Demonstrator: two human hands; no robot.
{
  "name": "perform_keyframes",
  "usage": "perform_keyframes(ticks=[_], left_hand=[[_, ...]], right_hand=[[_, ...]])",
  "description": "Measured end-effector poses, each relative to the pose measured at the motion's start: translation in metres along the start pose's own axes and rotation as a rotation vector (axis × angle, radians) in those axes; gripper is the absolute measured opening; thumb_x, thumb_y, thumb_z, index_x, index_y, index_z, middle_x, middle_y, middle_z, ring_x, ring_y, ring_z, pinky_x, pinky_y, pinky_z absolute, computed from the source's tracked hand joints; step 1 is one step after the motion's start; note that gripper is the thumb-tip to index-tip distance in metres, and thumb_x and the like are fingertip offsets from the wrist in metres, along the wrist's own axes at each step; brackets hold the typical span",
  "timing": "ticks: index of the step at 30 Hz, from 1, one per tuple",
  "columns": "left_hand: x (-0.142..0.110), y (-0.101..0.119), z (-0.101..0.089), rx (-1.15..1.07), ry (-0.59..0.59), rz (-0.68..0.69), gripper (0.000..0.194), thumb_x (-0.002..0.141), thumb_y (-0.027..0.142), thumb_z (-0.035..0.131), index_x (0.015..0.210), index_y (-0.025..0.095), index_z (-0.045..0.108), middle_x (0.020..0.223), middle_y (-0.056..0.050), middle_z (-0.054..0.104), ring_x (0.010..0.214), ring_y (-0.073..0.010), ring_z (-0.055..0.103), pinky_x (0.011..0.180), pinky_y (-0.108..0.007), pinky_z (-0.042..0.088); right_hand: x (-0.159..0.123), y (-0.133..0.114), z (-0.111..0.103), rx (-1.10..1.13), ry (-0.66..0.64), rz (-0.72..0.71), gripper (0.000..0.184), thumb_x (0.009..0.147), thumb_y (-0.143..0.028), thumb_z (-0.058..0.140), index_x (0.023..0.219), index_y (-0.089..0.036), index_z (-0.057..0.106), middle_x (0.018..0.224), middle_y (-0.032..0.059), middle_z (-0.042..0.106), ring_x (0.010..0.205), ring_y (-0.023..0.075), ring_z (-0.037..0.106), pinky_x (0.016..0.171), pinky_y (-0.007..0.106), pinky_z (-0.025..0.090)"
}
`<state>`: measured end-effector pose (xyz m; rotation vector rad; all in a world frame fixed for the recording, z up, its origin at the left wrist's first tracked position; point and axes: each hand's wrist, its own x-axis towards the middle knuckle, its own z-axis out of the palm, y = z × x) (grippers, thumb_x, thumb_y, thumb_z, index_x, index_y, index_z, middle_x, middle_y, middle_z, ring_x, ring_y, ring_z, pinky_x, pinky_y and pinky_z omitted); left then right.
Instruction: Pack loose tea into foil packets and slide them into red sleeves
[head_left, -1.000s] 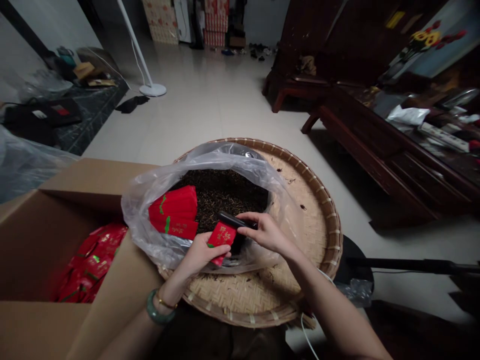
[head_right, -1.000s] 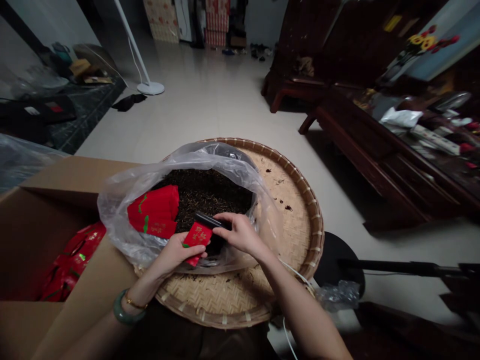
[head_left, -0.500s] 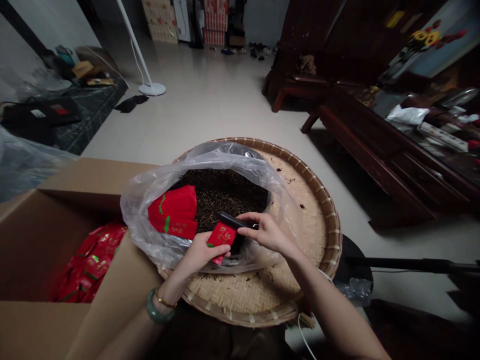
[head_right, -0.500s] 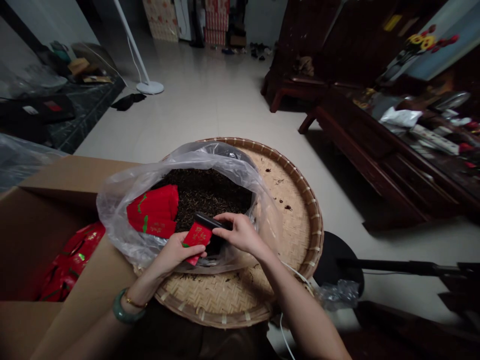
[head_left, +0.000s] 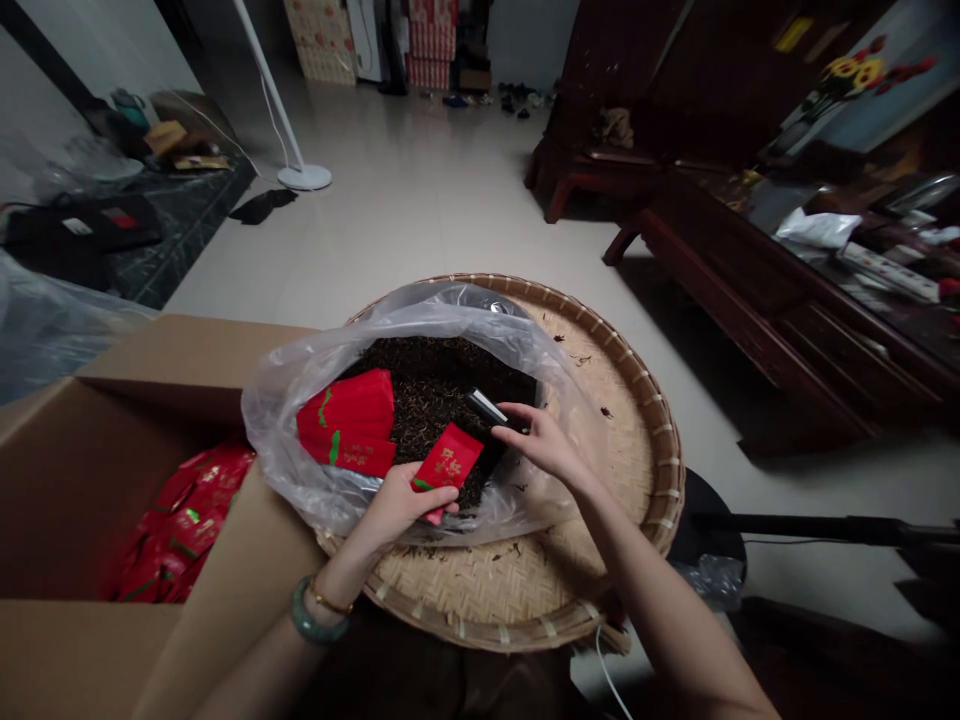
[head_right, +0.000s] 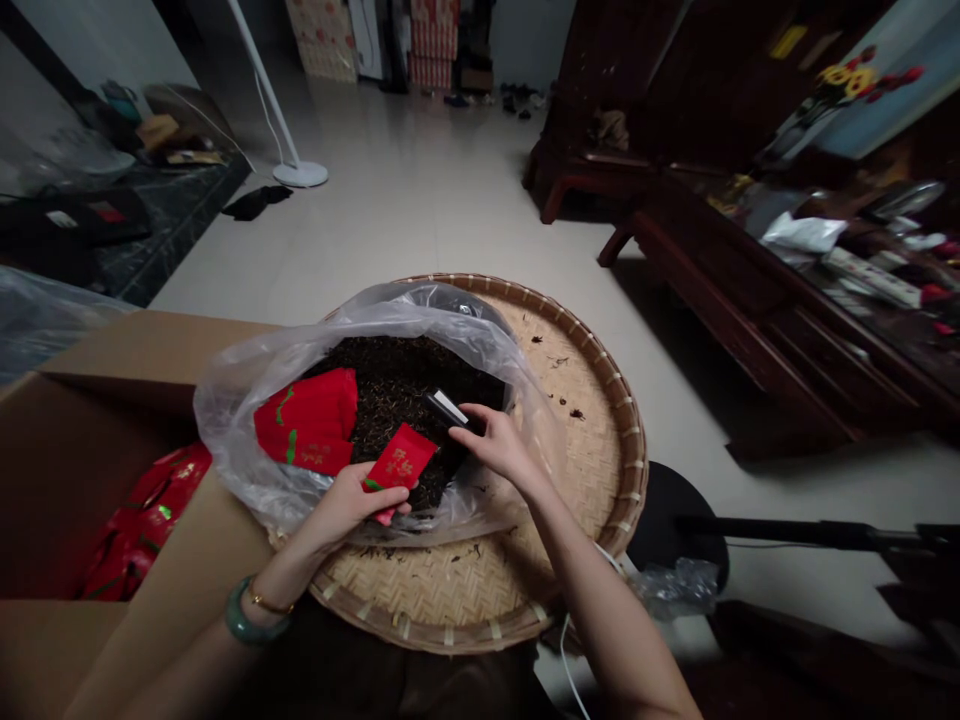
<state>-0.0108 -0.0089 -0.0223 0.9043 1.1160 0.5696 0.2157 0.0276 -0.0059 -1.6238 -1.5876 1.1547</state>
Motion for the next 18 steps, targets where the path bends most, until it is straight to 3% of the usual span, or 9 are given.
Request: perform_keyframes(ticks=[4,7,9,12,15,18], left_hand=[[0.0,-0.003,0.0,-0.008,-0.005,-0.006,0.038,0.058,0.037,0.079,0.078,0.011,0.06,0.061,-0.005,0.07,0.051,-0.0138,0.064,0.044,-0.02,0.045],[0.001,-0.002,0.001,0.011,-0.011,-0.008,0.037,0.059,0.037,0.078,0.077,0.011,0.059,0.058,-0.004,0.069,0.047,-0.0123,0.061,0.043,-0.02,0.044],[0.001,-0.001,0.003,0.032,-0.017,-0.009,0.036,0.058,0.036,0.079,0.075,0.012,0.058,0.057,-0.003,0.068,0.048,-0.0134,0.062,0.043,-0.02,0.044],[0.0,0.0,0.005,0.056,-0.035,-0.014,0.034,0.057,0.035,0.079,0.074,0.013,0.058,0.055,-0.002,0.067,0.05,-0.0158,0.064,0.043,-0.021,0.045],[-0.001,0.0,0.006,0.067,-0.045,-0.022,0.033,0.058,0.034,0.079,0.074,0.012,0.059,0.054,-0.002,0.067,0.047,-0.0153,0.063,0.043,-0.022,0.044],[-0.002,-0.001,0.004,0.065,-0.057,-0.038,0.035,0.057,0.034,0.079,0.075,0.011,0.06,0.054,-0.004,0.068,0.045,-0.0144,0.061,0.044,-0.022,0.044]], right_hand=[[0.007,0.017,0.007,-0.383,0.14,-0.084,0.044,0.075,-0.027,0.066,0.117,-0.013,0.059,0.111,0.0151,0.064,0.099,0.0279,0.058,0.088,0.045,0.043],[0.002,0.005,0.015,-0.397,0.22,-0.208,0.036,0.084,-0.033,0.057,0.115,-0.015,0.059,0.106,0.0134,0.064,0.098,0.0258,0.056,0.087,0.04,0.043],[-0.002,-0.011,0.023,-0.299,0.167,-0.282,0.031,0.09,-0.037,0.047,0.111,-0.018,0.06,0.099,0.0096,0.064,0.091,0.0208,0.058,0.082,0.033,0.045],[-0.004,-0.029,0.038,-0.243,0.042,-0.354,0.025,0.089,-0.041,0.05,0.092,-0.019,0.063,0.084,0.0051,0.065,0.076,0.0167,0.058,0.072,0.027,0.044],[-0.003,-0.032,0.049,-0.257,0.004,-0.381,0.032,0.09,-0.042,0.048,0.069,-0.019,0.058,0.067,0.0026,0.06,0.063,0.0139,0.053,0.063,0.025,0.041],[-0.001,-0.03,0.052,-0.248,0.012,-0.381,0.037,0.091,-0.044,0.044,0.064,-0.019,0.053,0.063,0.0014,0.056,0.059,0.0127,0.049,0.059,0.024,0.039]])
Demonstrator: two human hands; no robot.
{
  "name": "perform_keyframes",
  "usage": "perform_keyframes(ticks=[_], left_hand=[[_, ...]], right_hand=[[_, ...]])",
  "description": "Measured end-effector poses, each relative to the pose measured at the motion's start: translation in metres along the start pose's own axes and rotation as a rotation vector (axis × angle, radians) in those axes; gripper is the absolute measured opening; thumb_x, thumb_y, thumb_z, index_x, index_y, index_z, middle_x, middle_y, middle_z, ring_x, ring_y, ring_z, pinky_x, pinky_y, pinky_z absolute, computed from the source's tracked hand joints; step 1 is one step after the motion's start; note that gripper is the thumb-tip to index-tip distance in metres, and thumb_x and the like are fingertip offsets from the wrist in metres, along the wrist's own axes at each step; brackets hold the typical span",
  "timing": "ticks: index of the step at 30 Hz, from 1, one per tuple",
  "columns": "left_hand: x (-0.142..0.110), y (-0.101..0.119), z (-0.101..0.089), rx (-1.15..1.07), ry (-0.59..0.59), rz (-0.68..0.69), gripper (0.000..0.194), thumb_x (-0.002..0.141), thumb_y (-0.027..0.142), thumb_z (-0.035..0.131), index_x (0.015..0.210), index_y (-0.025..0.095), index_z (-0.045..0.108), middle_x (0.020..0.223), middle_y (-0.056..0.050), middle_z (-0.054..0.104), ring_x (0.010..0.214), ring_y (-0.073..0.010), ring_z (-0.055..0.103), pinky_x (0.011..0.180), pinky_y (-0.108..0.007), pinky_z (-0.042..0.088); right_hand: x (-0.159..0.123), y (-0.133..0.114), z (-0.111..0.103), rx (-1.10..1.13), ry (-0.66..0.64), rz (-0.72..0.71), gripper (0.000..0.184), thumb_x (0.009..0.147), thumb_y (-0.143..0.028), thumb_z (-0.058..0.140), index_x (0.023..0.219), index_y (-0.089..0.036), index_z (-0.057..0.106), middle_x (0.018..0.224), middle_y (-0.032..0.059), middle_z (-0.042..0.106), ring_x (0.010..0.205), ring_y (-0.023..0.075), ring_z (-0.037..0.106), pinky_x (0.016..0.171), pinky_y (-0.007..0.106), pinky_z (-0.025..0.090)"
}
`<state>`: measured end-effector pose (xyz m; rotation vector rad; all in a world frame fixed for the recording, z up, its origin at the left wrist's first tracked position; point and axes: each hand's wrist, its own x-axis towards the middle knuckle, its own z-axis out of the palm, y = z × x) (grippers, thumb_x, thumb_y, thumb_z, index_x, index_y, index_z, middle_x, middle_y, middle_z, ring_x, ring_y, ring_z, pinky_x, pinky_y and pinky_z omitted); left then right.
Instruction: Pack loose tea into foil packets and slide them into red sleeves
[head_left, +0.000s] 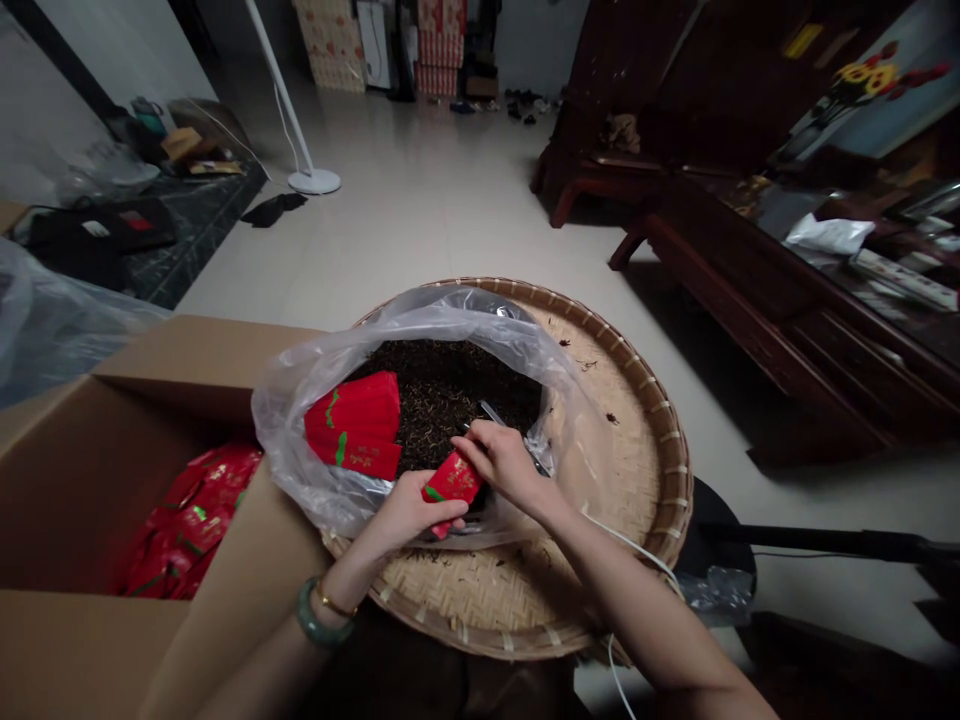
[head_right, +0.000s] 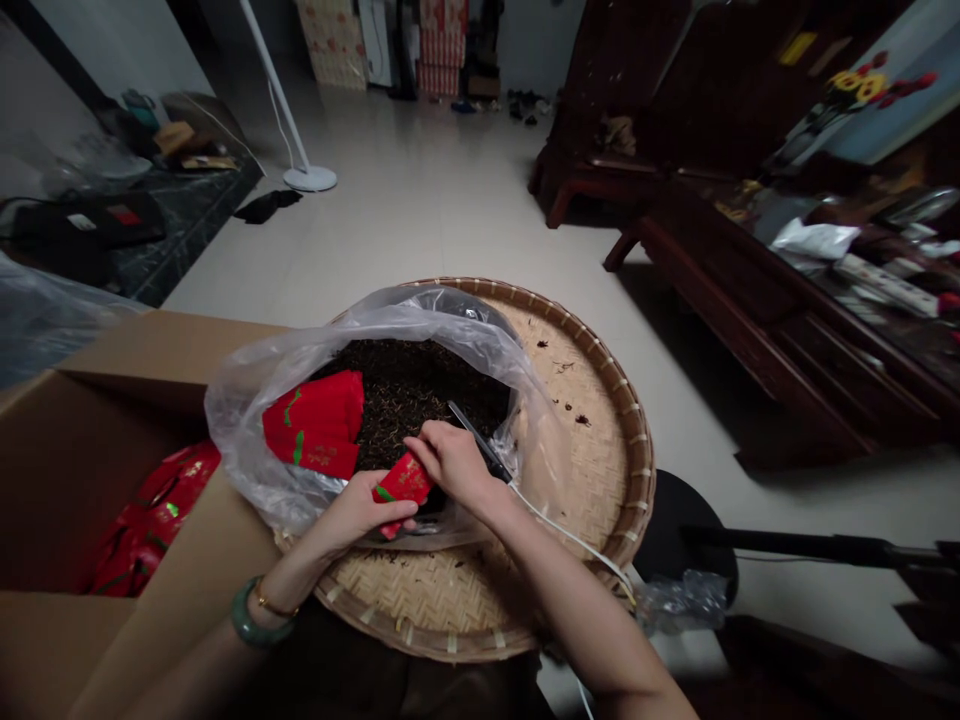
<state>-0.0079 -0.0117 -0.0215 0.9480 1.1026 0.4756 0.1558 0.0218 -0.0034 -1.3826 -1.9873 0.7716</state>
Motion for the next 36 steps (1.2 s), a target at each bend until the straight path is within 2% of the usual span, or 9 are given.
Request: perform_keyframes(ticks=[12,14,17,19,21,24,28,32,36], left_hand=[[-0.003,0.001,0.0,-0.066,0.004,0.039,0.041,0.054,0.041,0.081,0.075,0.011,0.061,0.055,-0.005,0.067,0.049,-0.0172,0.063,0.044,-0.024,0.046],[-0.017,0.006,-0.01,-0.149,0.11,0.198,0.048,0.053,0.051,0.08,0.077,0.013,0.063,0.057,-0.005,0.067,0.049,-0.0174,0.061,0.043,-0.026,0.045],[-0.044,0.021,-0.032,-0.431,0.482,0.747,0.062,0.05,0.076,0.065,0.096,0.035,0.063,0.086,0.002,0.071,0.053,-0.0132,0.057,0.039,-0.023,0.042],[-0.057,0.031,-0.041,-0.55,0.526,0.931,0.08,0.049,0.085,0.054,0.119,0.047,0.051,0.118,0.007,0.062,0.063,-0.0104,0.057,0.044,-0.02,0.044],[-0.06,0.036,-0.042,-0.574,0.505,0.945,0.088,0.049,0.076,0.066,0.128,0.043,0.046,0.127,0.004,0.056,0.074,-0.012,0.059,0.052,-0.019,0.049],[-0.049,0.033,-0.032,-0.463,0.545,0.853,0.066,0.059,0.044,0.08,0.119,0.035,0.054,0.105,-0.001,0.062,0.074,-0.0134,0.06,0.056,-0.021,0.051],[-0.032,0.024,-0.033,-0.024,0.729,0.793,0.031,0.076,0.027,0.067,0.107,0.024,0.062,0.104,-0.004,0.063,0.091,-0.0174,0.061,0.074,-0.027,0.052],[-0.024,0.022,-0.057,0.654,0.715,0.873,0.036,0.074,0.026,0.068,0.11,0.023,0.064,0.115,-0.007,0.064,0.119,-0.0284,0.047,0.102,-0.046,0.035],[-0.018,0.014,-0.062,0.832,0.578,0.805,0.019,0.075,0.031,0.066,0.092,0.025,0.071,0.088,-0.005,0.072,0.098,-0.0268,0.058,0.091,-0.044,0.042]], right_hand=[[-0.007,0.002,-0.012,0.258,0.058,0.147,0.034,0.086,-0.048,0.047,0.071,-0.019,0.055,0.06,-0.0012,0.053,0.054,0.011,0.048,0.05,0.022,0.039],[-0.006,0.006,-0.015,0.457,0.083,0.236,0.039,0.087,-0.055,0.041,0.084,-0.019,0.056,0.059,-0.0026,0.051,0.048,0.0095,0.045,0.043,0.02,0.036],[-0.006,0.012,-0.016,0.634,0.093,0.319,0.046,0.088,-0.059,0.032,0.096,-0.019,0.054,0.062,-0.003,0.051,0.042,0.0081,0.043,0.037,0.019,0.032],[-0.005,0.011,-0.009,0.585,0.038,0.321,0.043,0.088,-0.057,0.035,0.094,-0.019,0.055,0.063,-0.0029,0.053,0.045,0.0084,0.046,0.039,0.019,0.034],[-0.001,0.006,0.007,0.434,-0.054,0.279,0.034,0.087,-0.05,0.045,0.09,-0.019,0.058,0.064,-0.0026,0.055,0.051,0.0094,0.05,0.045,0.02,0.038],[0.011,-0.008,0.041,0.199,-0.108,0.149,0.025,0.082,-0.04,0.059,0.093,-0.018,0.063,0.071,-0.0002,0.061,0.063,0.0116,0.053,0.059,0.023,0.041],[0.025,-0.018,0.069,0.181,-0.128,0.099,0.009,0.079,-0.025,0.064,0.077,-0.016,0.065,0.073,-0.0001,0.062,0.065,0.011,0.052,0.061,0.022,0.039],[0.022,-0.015,0.047,0.267,-0.114,0.065,0.006,0.077,-0.019,0.062,0.072,-0.016,0.062,0.069,-0.0018,0.061,0.06,0.0095,0.051,0.057,0.02,0.038],[0.007,-0.01,0.012,0.298,-0.062,0.036,0.009,0.081,-0.025,0.059,0.081,-0.017,0.063,0.072,-0.0013,0.065,0.058,0.0096,0.054,0.054,0.019,0.041]])
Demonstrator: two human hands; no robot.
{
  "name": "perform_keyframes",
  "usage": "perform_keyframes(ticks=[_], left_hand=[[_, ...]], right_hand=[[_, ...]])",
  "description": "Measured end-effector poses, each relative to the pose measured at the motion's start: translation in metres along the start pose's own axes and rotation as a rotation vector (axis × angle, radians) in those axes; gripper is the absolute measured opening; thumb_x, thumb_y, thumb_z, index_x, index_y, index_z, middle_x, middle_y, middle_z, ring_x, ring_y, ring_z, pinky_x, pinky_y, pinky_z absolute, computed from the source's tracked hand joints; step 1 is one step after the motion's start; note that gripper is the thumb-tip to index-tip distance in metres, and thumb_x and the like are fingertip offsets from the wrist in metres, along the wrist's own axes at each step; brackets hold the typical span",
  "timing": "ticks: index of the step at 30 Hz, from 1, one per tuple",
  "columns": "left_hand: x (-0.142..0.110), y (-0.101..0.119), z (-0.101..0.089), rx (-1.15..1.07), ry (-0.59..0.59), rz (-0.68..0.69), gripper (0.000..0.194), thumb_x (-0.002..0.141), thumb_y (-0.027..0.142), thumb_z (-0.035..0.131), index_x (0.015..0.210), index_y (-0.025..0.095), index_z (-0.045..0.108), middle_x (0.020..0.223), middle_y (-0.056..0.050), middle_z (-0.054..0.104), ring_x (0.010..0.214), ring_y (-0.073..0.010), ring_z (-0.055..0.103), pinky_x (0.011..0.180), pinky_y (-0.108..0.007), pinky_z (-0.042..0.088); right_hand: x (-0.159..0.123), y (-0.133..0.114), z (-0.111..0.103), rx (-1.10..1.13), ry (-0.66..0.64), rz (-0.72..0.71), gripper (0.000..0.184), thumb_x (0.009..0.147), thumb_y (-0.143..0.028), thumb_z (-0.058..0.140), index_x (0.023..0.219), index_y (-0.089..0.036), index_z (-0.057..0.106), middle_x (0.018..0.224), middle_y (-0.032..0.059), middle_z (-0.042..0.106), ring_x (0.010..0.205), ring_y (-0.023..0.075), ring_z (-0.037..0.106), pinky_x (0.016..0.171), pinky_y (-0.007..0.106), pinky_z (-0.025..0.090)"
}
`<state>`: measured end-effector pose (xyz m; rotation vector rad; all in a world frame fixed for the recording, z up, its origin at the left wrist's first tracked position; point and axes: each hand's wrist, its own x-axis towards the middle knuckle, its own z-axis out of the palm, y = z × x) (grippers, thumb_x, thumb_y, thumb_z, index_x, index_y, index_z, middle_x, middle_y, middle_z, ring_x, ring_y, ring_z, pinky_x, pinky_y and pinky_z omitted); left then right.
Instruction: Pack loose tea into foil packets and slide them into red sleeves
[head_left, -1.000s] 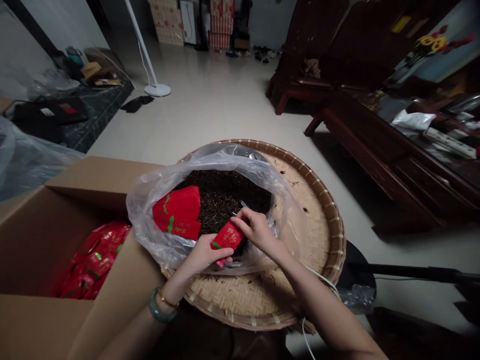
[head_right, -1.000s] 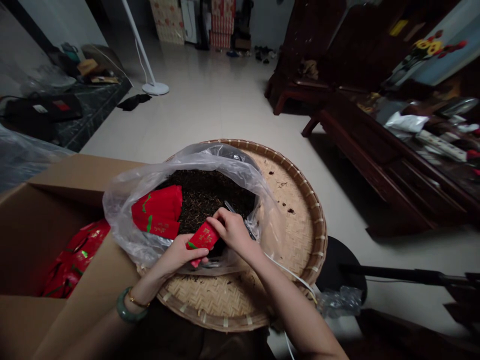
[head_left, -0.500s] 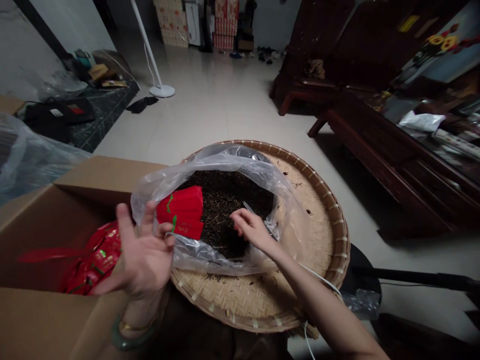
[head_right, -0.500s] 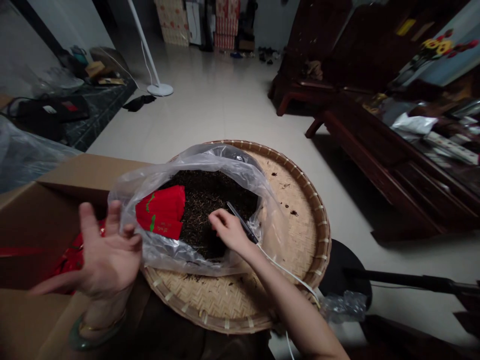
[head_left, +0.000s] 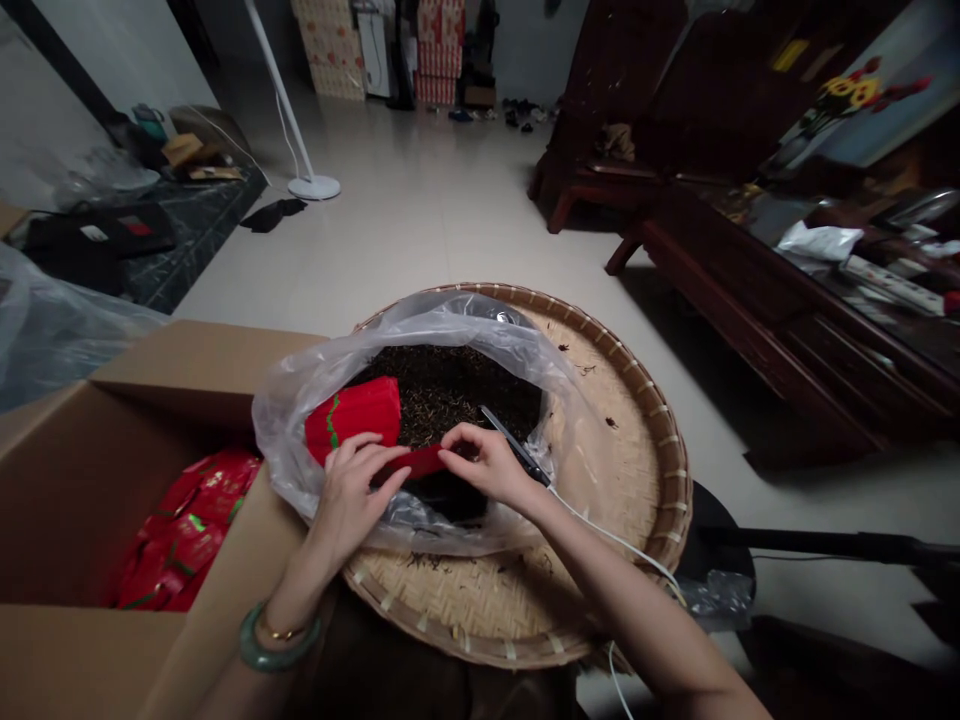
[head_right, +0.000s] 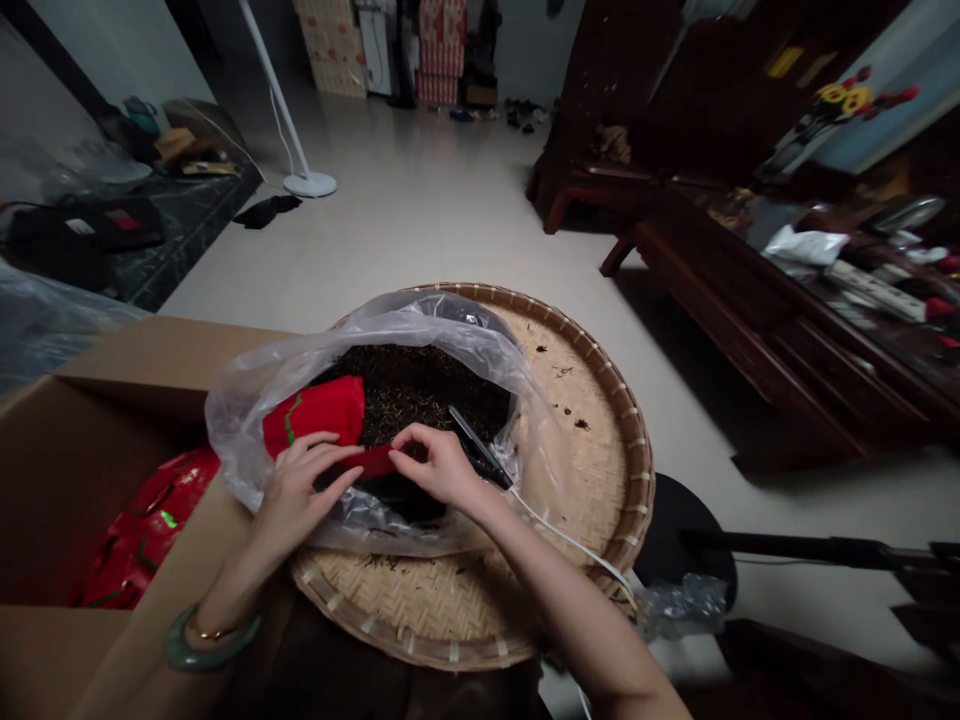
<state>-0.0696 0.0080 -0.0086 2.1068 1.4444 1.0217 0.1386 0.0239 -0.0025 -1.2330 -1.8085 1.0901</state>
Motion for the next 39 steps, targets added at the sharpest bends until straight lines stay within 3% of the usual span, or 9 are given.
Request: perform_keyframes(ticks=[6,10,14,17,21,27,32,35,39], left_hand=[[-0.009,0.023,0.026,-0.309,0.001,-0.349,0.018,0.074,0.035,0.064,0.076,0.019,0.072,0.073,-0.003,0.071,0.068,-0.0174,0.064,0.067,-0.028,0.051],[-0.007,0.035,0.033,-0.46,0.004,-0.501,0.02,0.067,0.036,0.068,0.07,0.017,0.072,0.067,-0.002,0.072,0.061,-0.0171,0.064,0.059,-0.026,0.052],[-0.007,0.037,0.037,-0.554,-0.02,-0.555,0.023,0.066,0.037,0.068,0.069,0.015,0.071,0.065,-0.003,0.073,0.055,-0.016,0.063,0.053,-0.024,0.052],[-0.01,0.037,0.039,-0.518,-0.06,-0.521,0.023,0.067,0.037,0.067,0.07,0.015,0.072,0.065,-0.003,0.073,0.054,-0.0158,0.063,0.052,-0.024,0.051],[-0.01,0.035,0.038,-0.393,-0.071,-0.4,0.018,0.068,0.034,0.066,0.072,0.017,0.073,0.069,-0.003,0.073,0.059,-0.0162,0.064,0.056,-0.024,0.051],[-0.008,0.023,0.033,-0.429,-0.163,-0.424,0.024,0.072,0.035,0.064,0.083,0.016,0.073,0.076,-0.004,0.074,0.065,-0.0179,0.066,0.061,-0.026,0.053],[-0.012,0.019,0.034,-0.467,-0.202,-0.48,0.026,0.071,0.038,0.064,0.078,0.015,0.074,0.066,-0.003,0.072,0.052,-0.0155,0.061,0.052,-0.024,0.05],[-0.013,0.021,0.033,-0.592,-0.238,-0.588,0.039,0.072,0.046,0.062,0.094,0.015,0.073,0.086,-0.006,0.074,0.049,-0.0141,0.061,0.05,-0.025,0.052],[-0.013,0.022,0.034,-0.855,-0.216,-0.726,0.056,0.077,0.058,0.054,0.108,0.013,0.067,0.105,-0.011,0.07,0.065,-0.0193,0.068,0.058,-0.03,0.056]], right_hand=[[-0.021,-0.003,-0.004,-0.284,0.31,-0.313,0.027,0.089,-0.02,0.051,0.114,-0.016,0.059,0.101,0.01,0.067,0.091,0.0175,0.062,0.08,0.03,0.051],[-0.031,0.002,-0.002,-0.51,0.354,-0.486,0.04,0.09,-0.013,0.047,0.13,-0.015,0.048,0.115,0.0149,0.061,0.105,0.0203,0.058,0.087,0.035,0.051],[-0.035,0.007,-0.006,-0.601,0.367,-0.558,0.034,0.09,-0.013,0.048,0.123,-0.016,0.054,0.115,0.015,0.061,0.106,0.0212,0.055,0.085,0.037,0.05],[-0.035,0.004,-0.008,-0.599,0.392,-0.467,0.016,0.088,-0.023,0.055,0.099,-0.016,0.065,0.09,0.0106,0.064,0.087,0.0199,0.055,0.072,0.034,0.05],[-0.034,-0.007,-0.013,-0.448,0.302,-0.351,0.018,0.087,-0.029,0.057,0.074,-0.017,0.062,0.07,0.0047,0.06,0.071,0.0165,0.05,0.064,0.029,0.045],[-0.035,-0.016,-0.019,-0.16,0.261,-0.083,0.016,0.085,-0.027,0.057,0.079,-0.016,0.067,0.073,0.004,0.066,0.071,0.0161,0.057,0.069,0.029,0.045],[-0.034,-0.011,-0.016,0.161,-0.105,0.099,0.027,0.083,-0.038,0.058,0.096,-0.018,0.071,0.089,0.0035,0.072,0.081,0.0181,0.063,0.082,0.033,0.047],[-0.035,-0.002,-0.011,0.412,-0.218,0.196,0.039,0.082,-0.047,0.056,0.1,-0.015,0.07,0.093,0.0054,0.072,0.089,0.0209,0.065,0.087,0.037,0.048],[-0.038,0.004,-0.004,0.502,-0.237,0.219,0.048,0.08,-0.052,0.058,0.107,-0.014,0.067,0.103,0.0066,0.07,0.098,0.0215,0.062,0.096,0.039,0.042]])
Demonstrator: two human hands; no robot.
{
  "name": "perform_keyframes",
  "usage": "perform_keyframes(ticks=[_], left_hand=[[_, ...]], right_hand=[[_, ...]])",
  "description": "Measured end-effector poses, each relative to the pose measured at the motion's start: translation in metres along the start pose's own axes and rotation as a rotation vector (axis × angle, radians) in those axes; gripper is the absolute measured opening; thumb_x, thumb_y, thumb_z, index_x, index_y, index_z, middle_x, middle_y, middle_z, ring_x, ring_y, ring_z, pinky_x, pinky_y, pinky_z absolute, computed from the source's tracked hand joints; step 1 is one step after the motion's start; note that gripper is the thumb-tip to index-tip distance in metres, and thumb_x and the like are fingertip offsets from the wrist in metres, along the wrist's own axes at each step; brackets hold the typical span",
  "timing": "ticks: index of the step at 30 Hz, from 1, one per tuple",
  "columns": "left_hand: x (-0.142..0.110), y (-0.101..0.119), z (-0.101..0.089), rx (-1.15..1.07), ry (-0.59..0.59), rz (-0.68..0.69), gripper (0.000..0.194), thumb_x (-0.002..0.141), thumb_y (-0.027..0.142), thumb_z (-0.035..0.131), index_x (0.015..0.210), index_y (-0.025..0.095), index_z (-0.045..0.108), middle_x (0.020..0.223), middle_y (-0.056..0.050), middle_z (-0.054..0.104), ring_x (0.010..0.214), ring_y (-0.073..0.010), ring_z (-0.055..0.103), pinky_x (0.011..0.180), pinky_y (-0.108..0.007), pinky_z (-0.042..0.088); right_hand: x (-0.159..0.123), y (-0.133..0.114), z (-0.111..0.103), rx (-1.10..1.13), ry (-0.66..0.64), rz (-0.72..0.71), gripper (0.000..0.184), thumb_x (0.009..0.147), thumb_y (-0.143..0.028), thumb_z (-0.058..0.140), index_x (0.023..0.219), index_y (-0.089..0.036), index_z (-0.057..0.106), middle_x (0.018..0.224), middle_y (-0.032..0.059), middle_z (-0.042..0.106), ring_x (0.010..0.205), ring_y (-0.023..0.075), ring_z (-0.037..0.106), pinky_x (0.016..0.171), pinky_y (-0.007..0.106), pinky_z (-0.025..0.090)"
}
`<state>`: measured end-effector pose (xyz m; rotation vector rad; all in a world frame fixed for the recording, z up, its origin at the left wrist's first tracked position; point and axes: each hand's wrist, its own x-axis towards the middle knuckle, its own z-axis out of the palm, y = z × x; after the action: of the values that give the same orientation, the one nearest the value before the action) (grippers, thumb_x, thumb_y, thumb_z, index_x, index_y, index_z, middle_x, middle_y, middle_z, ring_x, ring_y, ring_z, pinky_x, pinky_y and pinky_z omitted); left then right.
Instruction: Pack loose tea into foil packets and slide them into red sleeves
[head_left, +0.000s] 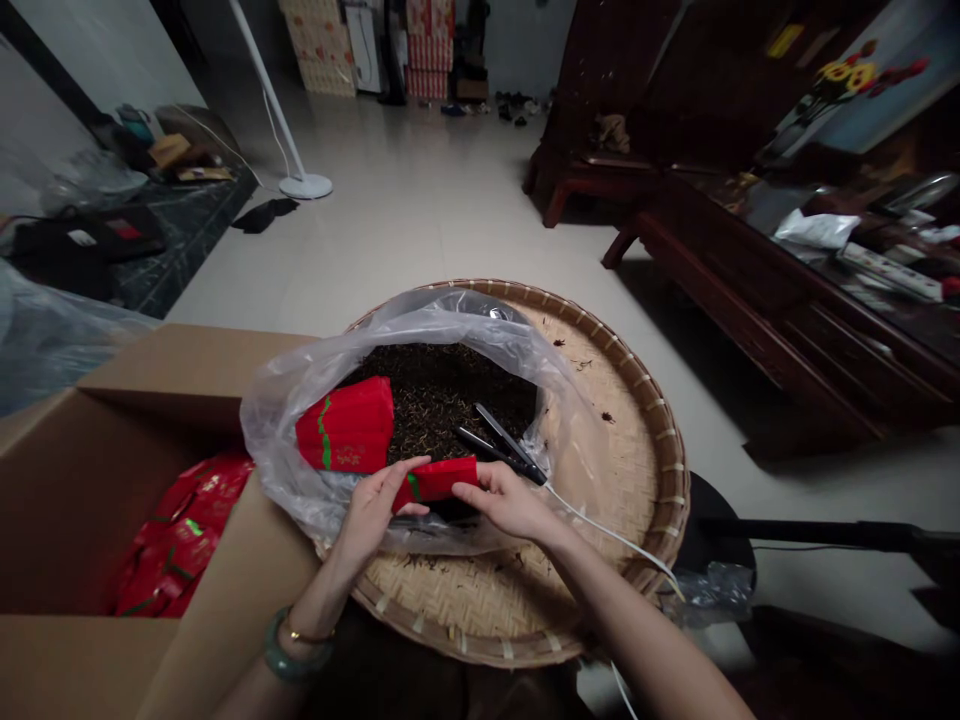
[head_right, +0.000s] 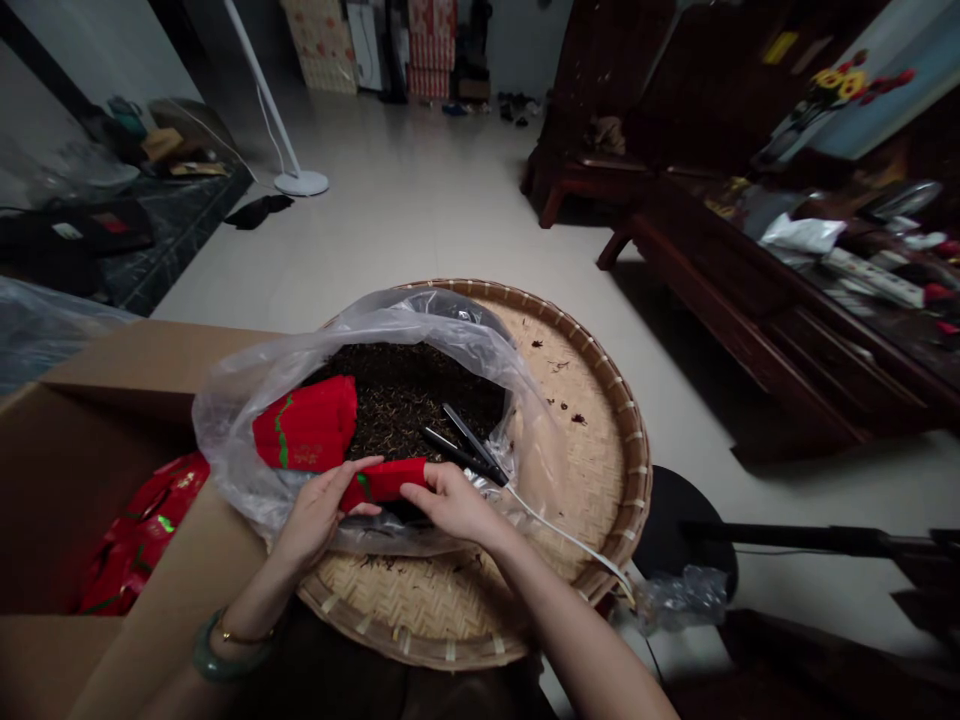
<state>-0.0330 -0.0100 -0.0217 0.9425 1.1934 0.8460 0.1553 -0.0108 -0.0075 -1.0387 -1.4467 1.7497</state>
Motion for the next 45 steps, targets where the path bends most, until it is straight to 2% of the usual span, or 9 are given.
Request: perform_keyframes(ticks=[8,13,15,18,27,31,33,40,45], left_hand=[[0.004,-0.009,-0.013,0.236,0.058,0.075,0.053,0.08,0.058,0.049,0.082,0.011,0.074,0.072,-0.009,0.074,0.067,-0.0223,0.068,0.068,-0.032,0.055],[-0.006,-0.003,-0.016,0.665,0.177,0.611,0.032,0.086,0.04,0.051,0.099,0.017,0.07,0.097,-0.009,0.073,0.09,-0.023,0.065,0.084,-0.037,0.051],[-0.011,-0.002,-0.009,0.872,0.059,0.843,0.046,0.078,0.036,0.065,0.119,0.017,0.06,0.117,-0.011,0.065,0.103,-0.0262,0.058,0.091,-0.042,0.048],[-0.016,-0.006,0.003,1.075,-0.095,0.951,0.061,0.075,0.024,0.068,0.131,0.017,0.048,0.128,-0.013,0.057,0.106,-0.0278,0.052,0.091,-0.046,0.048],[-0.01,-0.011,0.001,0.983,0.025,0.983,0.044,0.078,0.011,0.058,0.121,0.017,0.052,0.11,-0.01,0.064,0.101,-0.0245,0.054,0.087,-0.042,0.05],[-0.004,-0.006,-0.006,0.916,0.184,0.953,0.036,0.075,0.017,0.061,0.111,0.018,0.057,0.101,-0.009,0.066,0.094,-0.0229,0.059,0.085,-0.041,0.051],[-0.002,-0.004,-0.009,0.884,0.243,0.927,0.034,0.074,0.018,0.063,0.108,0.019,0.058,0.099,-0.008,0.067,0.092,-0.0227,0.06,0.083,-0.04,0.051],[-0.002,-0.006,-0.02,0.795,0.334,0.845,0.036,0.072,0.02,0.064,0.107,0.018,0.057,0.1,-0.008,0.065,0.093,-0.022,0.061,0.084,-0.037,0.051],[-0.001,-0.011,-0.025,0.759,0.367,0.836,0.035,0.073,0.02,0.064,0.107,0.018,0.057,0.099,-0.006,0.064,0.091,-0.0209,0.061,0.084,-0.036,0.051]], right_hand=[[-0.012,-0.006,-0.001,0.093,-0.155,0.087,0.053,0.082,-0.06,0.049,0.109,-0.017,0.066,0.102,0.0041,0.07,0.1,0.0192,0.06,0.102,0.038,0.036],[-0.018,0.002,-0.004,0.095,-0.029,0.148,0.053,0.08,-0.062,0.05,0.105,-0.02,0.068,0.102,0.0044,0.07,0.101,0.02,0.06,0.103,0.041,0.036],[-0.018,0.004,0.0,0.087,0.014,0.148,0.055,0.079,-0.064,0.05,0.107,-0.019,0.066,0.103,0.005,0.069,0.102,0.0204,0.059,0.103,0.042,0.036],[-0.016,0.005,0.011,0.095,0.013,0.127,0.055,0.081,-0.063,0.049,0.108,-0.019,0.065,0.106,0.0049,0.066,0.101,0.0189,0.058,0.101,0.039,0.038],[-0.023,-0.013,0.009,0.037,-0.009,0.054,0.048,0.086,-0.057,0.045,0.094,-0.015,0.067,0.094,0.0063,0.067,0.089,0.0171,0.06,0.089,0.036,0.046],[-0.013,-0.009,-0.009,-0.091,0.27,-0.006,0.048,0.092,-0.048,0.034,0.088,-0.013,0.067,0.088,0.009,0.069,0.081,0.0179,0.064,0.073,0.033,0.053],[-0.003,0.002,-0.015,-0.377,0.36,-0.035,0.029,0.09,-0.035,0.045,0.098,-0.015,0.065,0.095,0.0086,0.068,0.087,0.0189,0.064,0.078,0.035,0.052],[0.028,0.019,0.004,-1.08,0.098,0.077,0.077,0.072,-0.016,0.068,0.139,-0.006,0.033,0.14,0.0263,0.035,0.129,0.0315,0.037,0.103,0.045,0.037],[0.036,0.012,0.013,-1.103,0.04,0.054,0.074,0.07,-0.015,0.069,0.137,-0.015,0.037,0.129,0.0162,0.044,0.116,0.0265,0.045,0.095,0.04,0.043]])
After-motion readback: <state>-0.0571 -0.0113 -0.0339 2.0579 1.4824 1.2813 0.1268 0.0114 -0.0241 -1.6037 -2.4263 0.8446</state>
